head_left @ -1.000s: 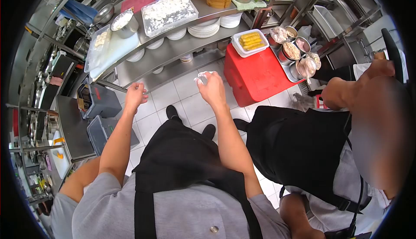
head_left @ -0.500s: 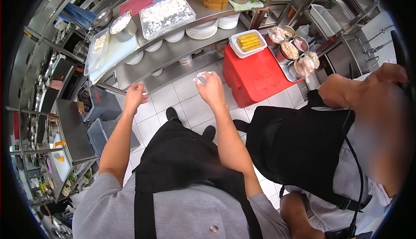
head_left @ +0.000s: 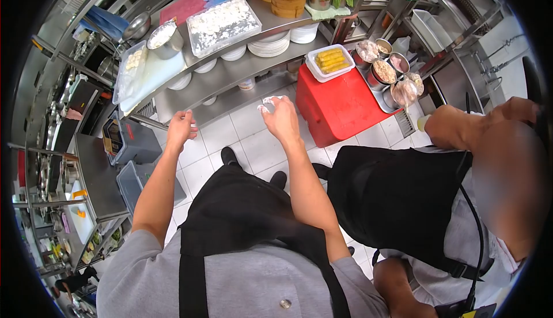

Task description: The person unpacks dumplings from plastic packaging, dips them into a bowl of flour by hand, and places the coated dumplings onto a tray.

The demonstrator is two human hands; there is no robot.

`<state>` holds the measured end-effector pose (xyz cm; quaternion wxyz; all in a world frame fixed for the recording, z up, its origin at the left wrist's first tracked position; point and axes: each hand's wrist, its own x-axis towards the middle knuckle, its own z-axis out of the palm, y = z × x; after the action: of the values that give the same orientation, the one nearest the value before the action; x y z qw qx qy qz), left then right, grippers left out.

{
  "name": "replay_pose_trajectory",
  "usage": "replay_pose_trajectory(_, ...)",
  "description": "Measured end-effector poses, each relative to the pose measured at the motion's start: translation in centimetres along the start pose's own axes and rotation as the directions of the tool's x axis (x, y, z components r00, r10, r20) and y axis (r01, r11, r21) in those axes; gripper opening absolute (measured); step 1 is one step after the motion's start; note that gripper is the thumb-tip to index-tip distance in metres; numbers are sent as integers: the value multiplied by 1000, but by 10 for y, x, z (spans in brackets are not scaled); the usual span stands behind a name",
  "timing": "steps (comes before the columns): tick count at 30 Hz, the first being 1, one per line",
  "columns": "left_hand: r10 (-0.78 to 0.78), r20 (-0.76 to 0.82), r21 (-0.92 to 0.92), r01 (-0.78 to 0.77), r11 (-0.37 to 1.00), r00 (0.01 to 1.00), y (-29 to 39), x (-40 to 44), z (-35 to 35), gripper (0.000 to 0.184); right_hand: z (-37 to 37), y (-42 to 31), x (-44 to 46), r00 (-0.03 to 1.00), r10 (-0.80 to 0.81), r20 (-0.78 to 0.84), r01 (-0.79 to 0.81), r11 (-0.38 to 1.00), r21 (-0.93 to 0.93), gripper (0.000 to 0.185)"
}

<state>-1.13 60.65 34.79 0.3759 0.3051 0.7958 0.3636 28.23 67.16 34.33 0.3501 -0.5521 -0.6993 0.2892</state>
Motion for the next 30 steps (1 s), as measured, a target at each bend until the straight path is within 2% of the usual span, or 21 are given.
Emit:
replay_pose_trajectory(9,-2,-16,-63,1,998,1000,4,30,-23,41,22,-20,34,998,-26,60,28,999,-24,33)
replay_pose_trajectory(16,-4,-70,-251,-14,968,998,15,100,-75,42,64,-60,97,981,-93,170,106,992,-66,33)
replay_pose_trajectory(21,40,-93,-361,-72,930,995,30,187,-126,43,117,-111,191,964,-229,137,241,967,-80,37)
replay_pose_trajectory(24,54,-91,-417,-87,905,994,43,233,-148,43,161,-165,249,959,-232,162,249,964,-95,40)
replay_pose_trajectory(26,57,-80,-444,-87,892,995,49,262,-157,43,190,-209,280,918,-261,298,293,954,-68,41)
replay_pose_trajectory(27,63,-64,-432,-84,898,996,52,275,-159,42,210,-220,295,919,-255,300,289,955,-74,41)
replay_pose_trajectory(29,71,-28,-402,-77,912,997,60,294,-162,41,251,-240,326,836,-355,419,440,889,-124,45)
replay_pose_trajectory(30,56,-9,-387,-55,920,998,67,300,-163,39,269,-247,339,839,-347,420,433,893,-126,45)
